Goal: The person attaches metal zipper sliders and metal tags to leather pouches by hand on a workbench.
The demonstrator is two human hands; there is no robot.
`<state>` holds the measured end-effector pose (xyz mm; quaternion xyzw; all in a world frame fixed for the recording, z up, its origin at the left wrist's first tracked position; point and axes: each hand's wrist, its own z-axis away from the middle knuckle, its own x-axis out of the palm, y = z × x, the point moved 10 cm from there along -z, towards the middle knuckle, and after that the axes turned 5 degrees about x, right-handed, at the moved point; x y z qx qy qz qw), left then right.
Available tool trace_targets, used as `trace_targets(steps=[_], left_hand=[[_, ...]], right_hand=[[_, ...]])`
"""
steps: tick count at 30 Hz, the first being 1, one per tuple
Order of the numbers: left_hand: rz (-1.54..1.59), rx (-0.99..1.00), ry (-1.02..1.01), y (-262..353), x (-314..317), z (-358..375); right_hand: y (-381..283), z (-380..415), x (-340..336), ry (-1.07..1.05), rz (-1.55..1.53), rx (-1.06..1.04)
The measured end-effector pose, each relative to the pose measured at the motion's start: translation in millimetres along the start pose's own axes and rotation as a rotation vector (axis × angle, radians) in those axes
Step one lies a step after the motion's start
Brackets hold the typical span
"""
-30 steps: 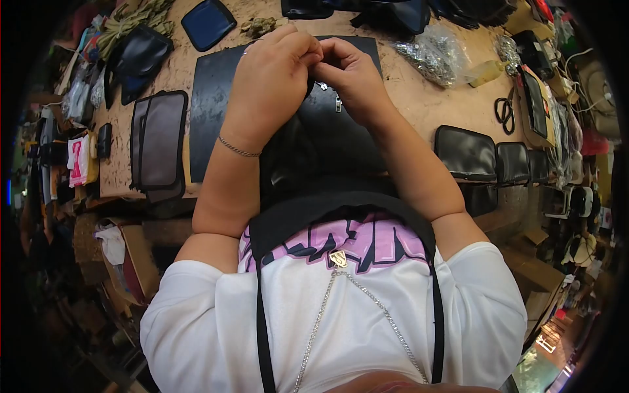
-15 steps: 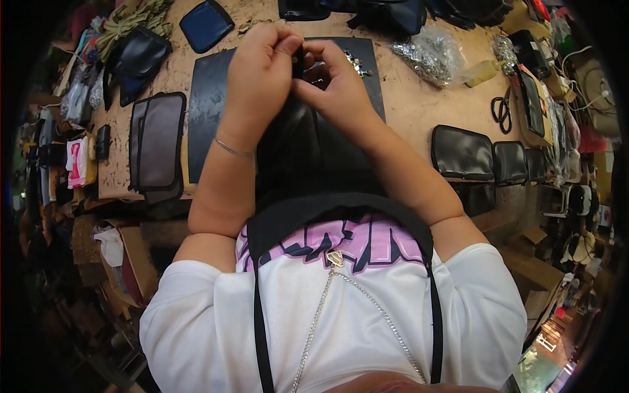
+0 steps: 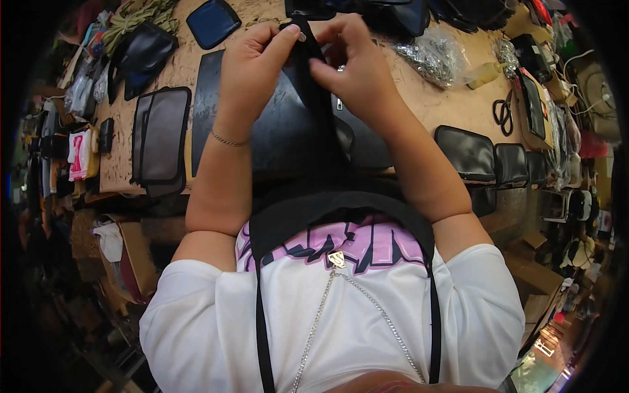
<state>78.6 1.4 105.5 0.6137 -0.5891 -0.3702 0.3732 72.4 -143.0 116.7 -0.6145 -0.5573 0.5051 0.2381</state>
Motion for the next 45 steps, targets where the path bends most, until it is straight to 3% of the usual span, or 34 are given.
trace_targets(steps=[1,4,7,10,16,19,22,23,25,28,29,31,33,34,35,36,38,40,41,43,45], left_hand=[[0.040,-0.016,0.036,-3,1,2],[0.025,-0.087,0.122,-25,-3,11],[0.117,-0.112,0.148,-29,-2,13],[0.233,-0.257,0.213,-46,-3,21],[0.279,-0.213,0.173,-46,-3,17],[0.233,-0.159,0.252,-49,-9,15],[0.084,0.059,0.440,-37,-42,4],[0.249,0.044,0.523,-38,-55,-1],[0.430,0.032,0.355,-37,-52,-15],[0.312,-0.057,0.019,-31,-20,-20],[-0.093,0.315,-0.137,-3,-10,-18],[0.343,-0.054,-0.182,-20,10,-23],[0.284,-0.105,-0.184,-13,9,-45],[0.256,-0.129,-0.182,-17,7,-58],[-0.057,0.032,-0.131,-47,-22,-86],[-0.373,0.189,-0.076,-78,-57,-109],[-1.359,-0.018,-0.209,-123,-93,-122],[-1.517,-0.102,-0.338,-229,-139,-125],[-1.495,-0.124,-0.362,-250,-149,-119],[-1.450,-0.164,-0.405,-274,-159,-114],[-1.338,-0.097,-0.229,-261,-170,-117]], right_hand=[[-5,2,1,-0.004,0.099,-0.018],[-38,11,-1,0.135,0.445,-0.485],[-45,19,9,0.196,0.508,-0.658],[-32,13,18,0.141,0.596,-0.541],[-36,29,14,0.180,0.641,-0.823],[-42,39,18,0.164,0.681,-0.909],[-35,55,28,0.014,0.580,-0.868],[-34,66,35,-0.035,0.524,-0.835],[-25,59,41,-0.225,0.328,-0.633],[-52,27,0,-0.164,0.145,-0.586],[-53,12,-15,-0.053,0.244,-0.575],[-18,-14,-19,-0.232,0.215,-0.275],[13,-28,-28,-0.431,-0.013,0.037],[-13,-38,-48,-0.348,0.297,-0.180],[-9,-46,-85,-0.085,0.139,-0.041],[-18,-55,-125,0.072,0.380,-0.276],[-100,-46,-138,0.348,0.513,-0.679],[-110,-53,-148,0.429,0.665,-0.696],[-108,-57,-153,0.463,0.670,-0.665],[-73,-74,-157,0.365,0.696,-0.601],[-8,-90,-154,0.154,0.910,-0.433]])
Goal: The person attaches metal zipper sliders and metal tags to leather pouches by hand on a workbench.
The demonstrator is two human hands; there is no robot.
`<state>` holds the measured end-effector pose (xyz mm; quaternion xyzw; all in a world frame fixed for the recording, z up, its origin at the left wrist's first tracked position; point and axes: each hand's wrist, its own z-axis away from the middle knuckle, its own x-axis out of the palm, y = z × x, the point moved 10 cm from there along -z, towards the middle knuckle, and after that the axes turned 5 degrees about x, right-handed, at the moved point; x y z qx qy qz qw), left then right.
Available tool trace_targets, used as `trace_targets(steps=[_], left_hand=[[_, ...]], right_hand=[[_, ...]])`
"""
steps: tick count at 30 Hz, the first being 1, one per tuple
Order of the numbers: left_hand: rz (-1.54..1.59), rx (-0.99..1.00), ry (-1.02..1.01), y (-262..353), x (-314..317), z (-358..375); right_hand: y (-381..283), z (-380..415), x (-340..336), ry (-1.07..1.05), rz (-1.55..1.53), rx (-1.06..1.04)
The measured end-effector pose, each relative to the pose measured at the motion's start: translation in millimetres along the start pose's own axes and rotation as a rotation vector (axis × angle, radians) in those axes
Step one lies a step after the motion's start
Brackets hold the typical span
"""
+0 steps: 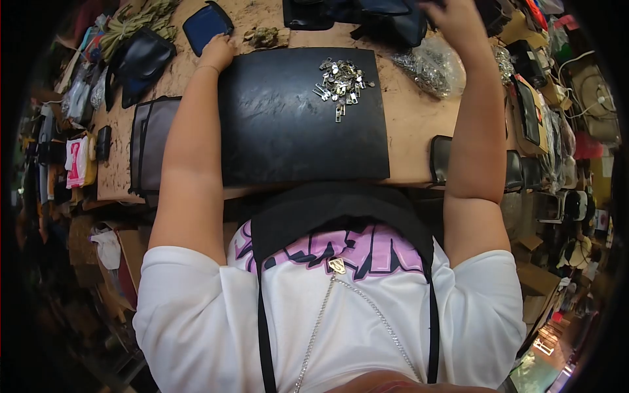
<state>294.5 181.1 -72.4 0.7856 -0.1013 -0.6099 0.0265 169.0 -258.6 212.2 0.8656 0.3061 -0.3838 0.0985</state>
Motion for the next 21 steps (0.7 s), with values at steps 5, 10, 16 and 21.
trace_targets(steps=[5,10,16,21], left_hand=[[0.359,0.168,0.488,82,-138,57],[0.334,0.666,0.458,253,-212,177],[0.501,0.861,0.012,320,-190,242],[0.601,0.641,0.433,243,-222,173]], right_hand=[[10,54,68,-0.212,-0.617,0.512],[-56,90,147,-0.451,-1.587,1.018],[-98,86,140,-0.475,-1.399,0.614],[-136,98,99,-0.453,-1.405,0.473]])
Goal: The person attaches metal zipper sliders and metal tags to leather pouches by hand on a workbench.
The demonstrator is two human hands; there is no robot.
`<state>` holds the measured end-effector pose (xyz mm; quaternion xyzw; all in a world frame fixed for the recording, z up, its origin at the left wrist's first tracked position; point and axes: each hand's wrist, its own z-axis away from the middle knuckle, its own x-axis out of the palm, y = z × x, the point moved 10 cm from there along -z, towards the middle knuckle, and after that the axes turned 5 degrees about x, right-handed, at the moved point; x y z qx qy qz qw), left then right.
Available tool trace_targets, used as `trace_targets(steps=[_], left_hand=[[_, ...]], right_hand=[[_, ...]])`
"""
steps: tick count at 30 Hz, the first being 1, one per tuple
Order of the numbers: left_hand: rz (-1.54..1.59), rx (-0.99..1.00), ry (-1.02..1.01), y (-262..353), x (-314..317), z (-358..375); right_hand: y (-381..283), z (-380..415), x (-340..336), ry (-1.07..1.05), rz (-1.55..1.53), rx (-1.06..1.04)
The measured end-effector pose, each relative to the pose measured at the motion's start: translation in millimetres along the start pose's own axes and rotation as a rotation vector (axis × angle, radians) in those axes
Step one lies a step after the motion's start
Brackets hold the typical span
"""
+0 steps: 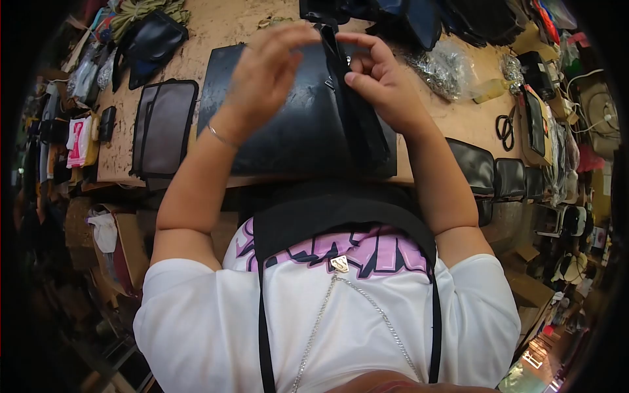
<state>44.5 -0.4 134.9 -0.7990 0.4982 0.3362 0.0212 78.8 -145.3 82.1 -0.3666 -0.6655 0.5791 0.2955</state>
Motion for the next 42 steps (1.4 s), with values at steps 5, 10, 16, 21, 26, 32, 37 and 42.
trace_targets(steps=[5,10,16,21,26,32,37,42], left_hand=[[0.012,0.030,-0.199,-21,11,-15],[0.187,-0.115,-0.269,-51,21,-7],[0.709,-0.492,-0.032,-115,52,39],[1.258,-0.817,0.403,-109,86,56],[1.184,-0.763,0.473,-130,91,70],[1.092,-0.766,0.457,-128,92,71],[0.923,-0.738,0.349,-113,87,62],[0.974,-0.704,0.339,-102,93,55]], right_hand=[[-5,19,22,-0.045,-0.038,-0.049],[9,24,19,0.037,-0.125,0.009],[33,16,20,0.124,-0.110,-0.014],[40,6,43,0.034,-0.217,0.135],[35,-1,-35,0.227,-0.065,-0.036],[57,19,-58,0.289,-0.307,0.101],[76,30,-57,0.324,-0.514,0.176],[64,28,-34,0.299,-0.955,0.187]])
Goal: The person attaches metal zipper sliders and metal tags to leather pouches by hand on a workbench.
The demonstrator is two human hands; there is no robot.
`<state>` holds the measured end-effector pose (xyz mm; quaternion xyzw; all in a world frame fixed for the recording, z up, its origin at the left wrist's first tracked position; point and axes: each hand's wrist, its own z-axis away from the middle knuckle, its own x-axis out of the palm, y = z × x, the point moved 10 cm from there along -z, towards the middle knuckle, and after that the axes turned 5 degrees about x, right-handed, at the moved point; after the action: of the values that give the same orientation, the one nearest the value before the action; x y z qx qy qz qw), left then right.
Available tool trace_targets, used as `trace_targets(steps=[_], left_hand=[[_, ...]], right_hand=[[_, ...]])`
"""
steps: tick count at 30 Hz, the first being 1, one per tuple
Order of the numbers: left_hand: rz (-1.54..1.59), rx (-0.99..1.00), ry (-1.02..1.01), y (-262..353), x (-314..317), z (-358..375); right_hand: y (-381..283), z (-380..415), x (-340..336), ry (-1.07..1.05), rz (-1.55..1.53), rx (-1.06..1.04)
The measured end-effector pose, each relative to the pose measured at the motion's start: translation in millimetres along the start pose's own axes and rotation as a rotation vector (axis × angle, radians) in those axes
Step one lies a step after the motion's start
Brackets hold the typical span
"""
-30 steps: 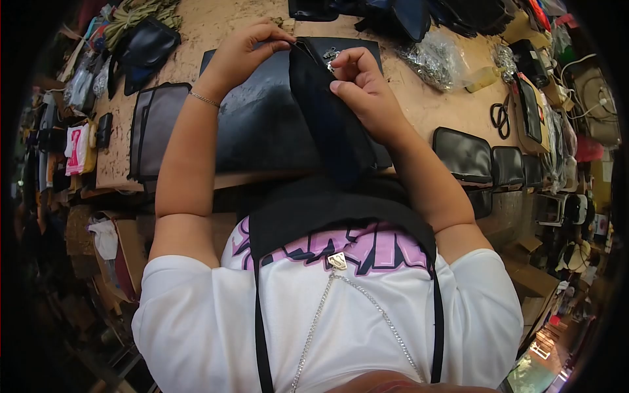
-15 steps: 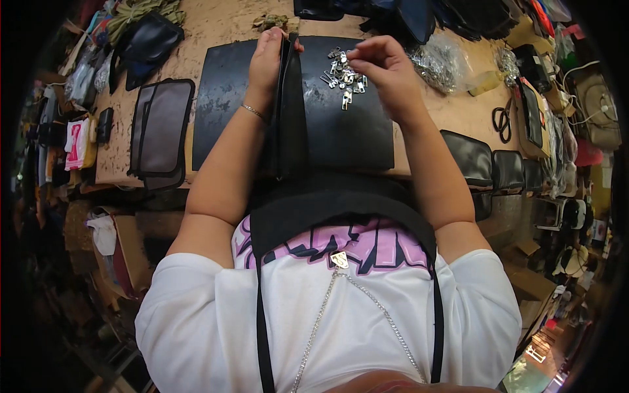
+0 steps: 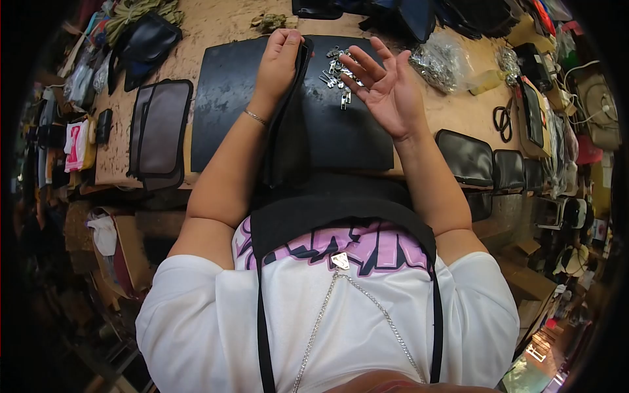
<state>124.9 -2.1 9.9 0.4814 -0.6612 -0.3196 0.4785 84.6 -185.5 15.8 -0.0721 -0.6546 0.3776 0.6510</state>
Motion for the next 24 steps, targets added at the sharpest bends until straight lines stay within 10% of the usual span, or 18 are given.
trace_targets(steps=[3,6,12,24], left_hand=[[-0.009,0.021,-0.014,-1,2,-1],[-0.024,0.025,0.007,-1,1,-1],[-0.009,0.004,0.060,-1,-4,2],[-0.060,0.094,0.196,3,-20,1]], right_hand=[[-6,5,5,0.057,0.058,-0.003],[-30,10,-22,0.085,0.943,-0.232],[-9,56,-79,0.266,1.740,-0.189],[-3,54,-59,0.367,2.136,-0.425]])
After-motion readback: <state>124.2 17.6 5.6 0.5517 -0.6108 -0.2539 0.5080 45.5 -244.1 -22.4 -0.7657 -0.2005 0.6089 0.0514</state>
